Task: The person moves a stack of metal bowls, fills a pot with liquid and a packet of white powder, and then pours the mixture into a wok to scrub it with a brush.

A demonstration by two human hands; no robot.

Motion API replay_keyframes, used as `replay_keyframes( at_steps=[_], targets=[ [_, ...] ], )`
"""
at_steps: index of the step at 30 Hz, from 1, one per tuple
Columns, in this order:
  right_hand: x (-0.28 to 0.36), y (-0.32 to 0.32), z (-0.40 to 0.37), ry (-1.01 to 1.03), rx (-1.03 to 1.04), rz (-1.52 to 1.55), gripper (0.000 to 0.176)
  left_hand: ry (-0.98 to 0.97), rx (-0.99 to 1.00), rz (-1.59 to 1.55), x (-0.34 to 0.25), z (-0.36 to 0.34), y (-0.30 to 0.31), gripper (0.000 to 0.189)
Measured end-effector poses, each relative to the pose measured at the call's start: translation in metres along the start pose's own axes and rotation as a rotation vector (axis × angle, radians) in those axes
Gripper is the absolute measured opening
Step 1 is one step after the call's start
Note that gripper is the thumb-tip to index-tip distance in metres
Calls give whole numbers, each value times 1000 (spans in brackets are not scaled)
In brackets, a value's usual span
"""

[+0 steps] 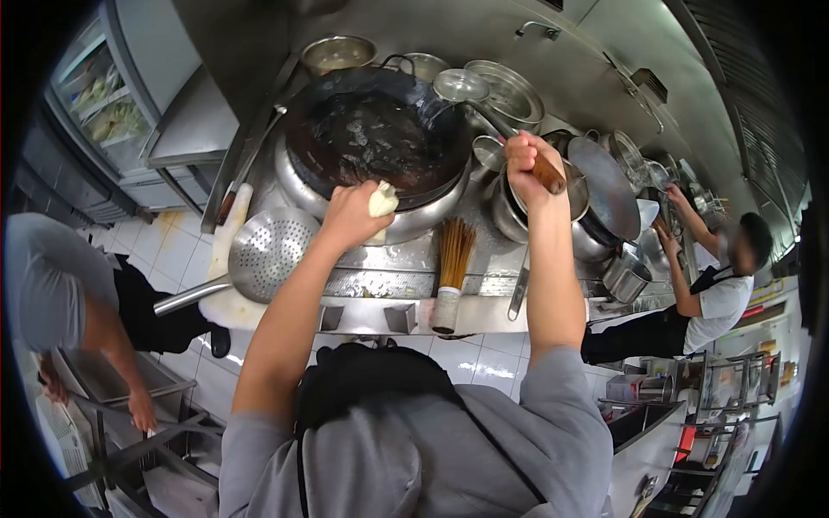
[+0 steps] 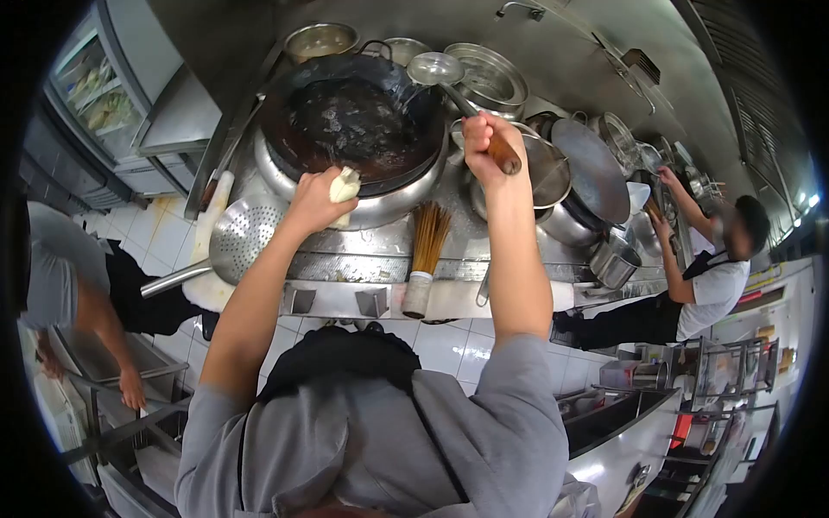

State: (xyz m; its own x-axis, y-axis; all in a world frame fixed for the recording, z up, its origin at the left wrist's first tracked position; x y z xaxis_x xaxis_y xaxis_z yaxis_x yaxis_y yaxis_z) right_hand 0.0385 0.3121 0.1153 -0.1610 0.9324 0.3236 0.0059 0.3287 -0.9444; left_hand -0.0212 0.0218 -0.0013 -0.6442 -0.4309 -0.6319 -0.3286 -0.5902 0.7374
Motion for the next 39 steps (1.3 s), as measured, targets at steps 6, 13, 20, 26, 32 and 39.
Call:
replay_keyframes(
  at_steps=[6,13,20,26,32,39],
  targets=[
    [-36,14,-35,-4,-311,-824,22,19,50,12,4,3,-4,41],
    [41,40,-3,200,-533,-1540,41,52,61,40,5,5,-4,43],
    [184,153,108,219,-856,-1713,8,90,77,-9,-3,7,0,39],
    [182,154,126,324,-208,-68,3,112,64,11,0,4,-1,39],
    [111,67,69,580,-60,-210,8,94,22,-28,2,3,-9,44],
    [-2,-18,34,454,-85,-157,26,106,334,-347,26,16,-12,50]
  ],
)
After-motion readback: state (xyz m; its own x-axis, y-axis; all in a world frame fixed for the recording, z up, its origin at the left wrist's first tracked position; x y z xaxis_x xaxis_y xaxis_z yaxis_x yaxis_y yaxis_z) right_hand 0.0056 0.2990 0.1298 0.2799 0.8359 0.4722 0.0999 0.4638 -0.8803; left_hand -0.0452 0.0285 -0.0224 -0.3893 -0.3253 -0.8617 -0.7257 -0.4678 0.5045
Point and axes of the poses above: each hand's wrist, its own z-axis towards the middle knuckle, its own y-axis out of the back of the hand, x = y × z, the point moved 3 cm from there along z, towards the middle knuckle, and after that the axes turned 12 degrees about x, right-handed, at the moved point
